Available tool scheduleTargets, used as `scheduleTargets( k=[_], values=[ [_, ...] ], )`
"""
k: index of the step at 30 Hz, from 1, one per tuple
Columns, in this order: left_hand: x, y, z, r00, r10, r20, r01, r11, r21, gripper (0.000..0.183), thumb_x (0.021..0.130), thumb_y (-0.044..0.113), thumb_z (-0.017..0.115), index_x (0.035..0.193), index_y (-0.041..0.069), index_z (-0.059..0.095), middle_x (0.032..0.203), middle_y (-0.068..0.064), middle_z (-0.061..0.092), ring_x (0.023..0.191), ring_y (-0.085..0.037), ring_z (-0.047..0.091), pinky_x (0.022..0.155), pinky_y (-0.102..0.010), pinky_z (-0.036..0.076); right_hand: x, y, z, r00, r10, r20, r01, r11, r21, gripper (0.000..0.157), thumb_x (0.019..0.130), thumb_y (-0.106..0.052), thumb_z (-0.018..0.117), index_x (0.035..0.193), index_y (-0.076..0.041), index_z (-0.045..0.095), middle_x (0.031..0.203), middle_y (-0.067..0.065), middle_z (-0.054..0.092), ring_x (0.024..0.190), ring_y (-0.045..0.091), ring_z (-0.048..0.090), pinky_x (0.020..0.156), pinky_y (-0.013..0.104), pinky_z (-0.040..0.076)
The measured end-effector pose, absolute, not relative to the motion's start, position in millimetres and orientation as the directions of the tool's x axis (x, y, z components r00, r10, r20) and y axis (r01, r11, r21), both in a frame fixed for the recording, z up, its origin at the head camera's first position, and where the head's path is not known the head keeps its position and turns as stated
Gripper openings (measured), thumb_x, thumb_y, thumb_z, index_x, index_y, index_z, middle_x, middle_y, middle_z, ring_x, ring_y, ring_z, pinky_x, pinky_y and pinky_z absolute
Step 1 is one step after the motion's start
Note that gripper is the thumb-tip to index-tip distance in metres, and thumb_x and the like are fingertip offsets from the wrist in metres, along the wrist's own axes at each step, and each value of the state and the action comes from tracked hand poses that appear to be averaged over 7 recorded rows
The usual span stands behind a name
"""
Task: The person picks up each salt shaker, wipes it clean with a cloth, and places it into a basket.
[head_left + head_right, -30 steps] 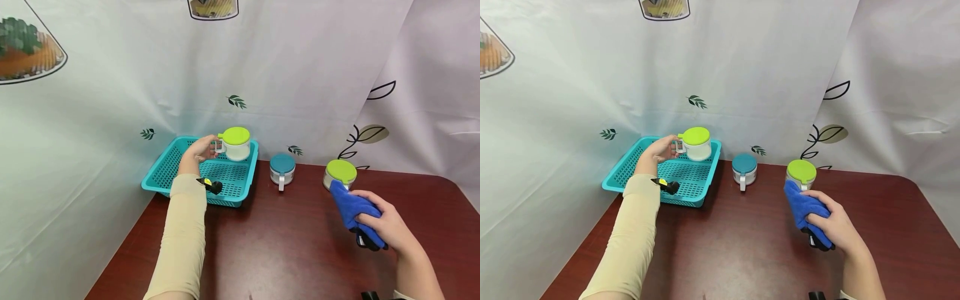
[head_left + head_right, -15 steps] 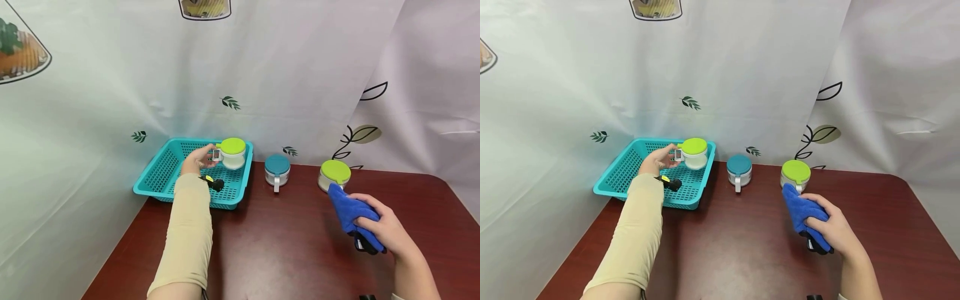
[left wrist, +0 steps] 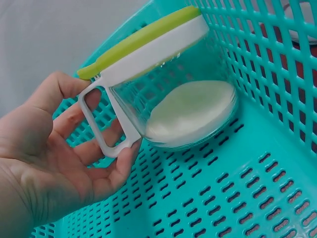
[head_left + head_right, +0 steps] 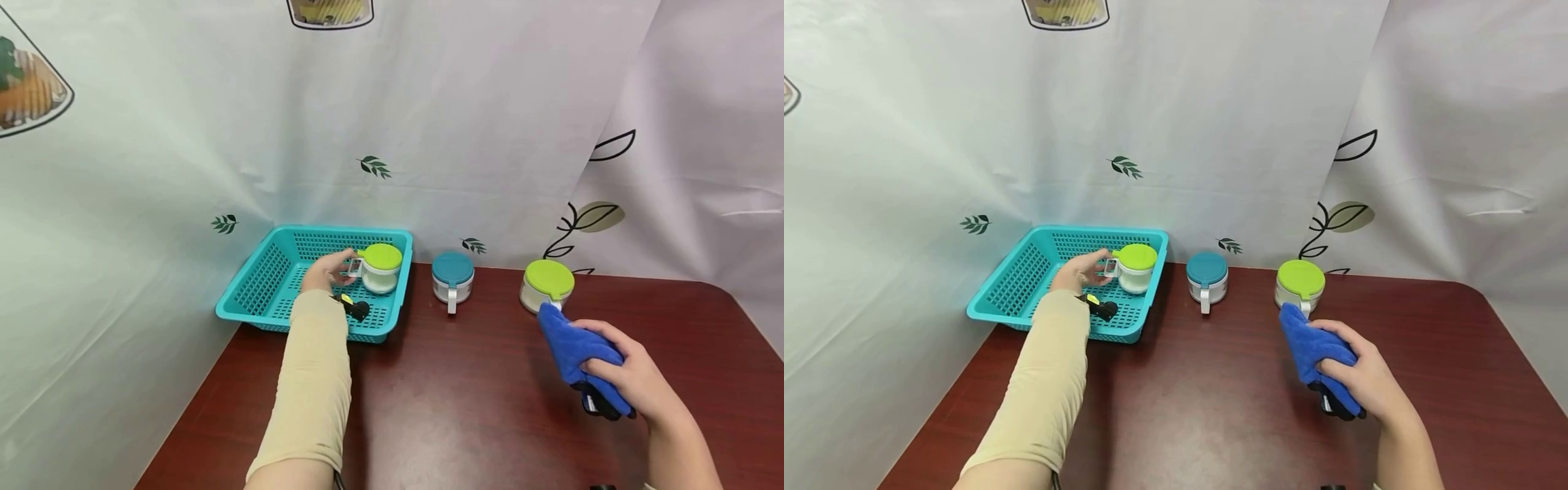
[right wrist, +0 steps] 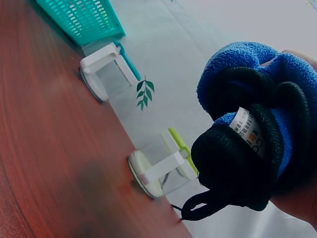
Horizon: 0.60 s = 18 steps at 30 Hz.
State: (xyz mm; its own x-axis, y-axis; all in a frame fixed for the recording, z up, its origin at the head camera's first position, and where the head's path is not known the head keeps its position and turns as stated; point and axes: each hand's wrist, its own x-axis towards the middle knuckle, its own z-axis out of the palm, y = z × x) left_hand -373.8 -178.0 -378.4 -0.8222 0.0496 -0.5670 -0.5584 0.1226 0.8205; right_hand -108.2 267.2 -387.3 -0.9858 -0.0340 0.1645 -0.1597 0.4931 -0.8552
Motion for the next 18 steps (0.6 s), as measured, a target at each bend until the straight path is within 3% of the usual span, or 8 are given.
scheduleTargets(
  k=[3,8,13,18],
  values=[
    [-375,-177,-379,-0.821,0.043,-0.570,-0.566,0.077,0.821,0.057,0.089,0.021,0.057,0.141,0.018,0.036,0.135,-0.016,0.041,0.095,-0.024,0.056,0.091,-0.032,0.045,-107,267,-389,-0.986,-0.036,0.164,-0.160,0.494,-0.855,0.044,0.085,-0.003,0.060,0.126,-0.016,0.050,0.105,-0.015,0.049,0.081,0.014,0.054,0.058,0.032,0.048],
    [-371,-175,-377,-0.829,0.041,-0.558,-0.559,-0.069,0.826,0.064,0.092,0.015,0.056,0.147,0.016,0.023,0.148,-0.016,0.025,0.121,-0.030,0.046,0.097,-0.035,0.040,-106,268,-390,-0.988,-0.046,0.146,-0.150,0.482,-0.863,0.044,0.086,-0.003,0.059,0.127,-0.016,0.049,0.107,-0.014,0.048,0.082,0.015,0.054,0.059,0.033,0.048],
    [-374,-176,-380,-0.829,0.027,-0.559,-0.556,-0.151,0.817,0.057,0.095,0.011,0.052,0.146,0.011,0.027,0.149,-0.015,0.022,0.128,-0.029,0.039,0.098,-0.034,0.039,-105,268,-391,-0.989,-0.050,0.143,-0.149,0.473,-0.868,0.044,0.086,-0.002,0.058,0.127,-0.016,0.049,0.107,-0.014,0.048,0.082,0.016,0.054,0.059,0.033,0.048],
    [-380,-182,-387,-0.837,0.003,-0.548,-0.547,-0.054,0.835,0.050,0.098,0.015,0.047,0.144,0.010,0.031,0.146,-0.020,0.026,0.125,-0.032,0.042,0.096,-0.034,0.041,-104,267,-391,-0.988,-0.048,0.147,-0.153,0.469,-0.870,0.044,0.086,-0.002,0.058,0.127,-0.016,0.049,0.107,-0.014,0.048,0.082,0.016,0.054,0.058,0.033,0.048]
  ],
)
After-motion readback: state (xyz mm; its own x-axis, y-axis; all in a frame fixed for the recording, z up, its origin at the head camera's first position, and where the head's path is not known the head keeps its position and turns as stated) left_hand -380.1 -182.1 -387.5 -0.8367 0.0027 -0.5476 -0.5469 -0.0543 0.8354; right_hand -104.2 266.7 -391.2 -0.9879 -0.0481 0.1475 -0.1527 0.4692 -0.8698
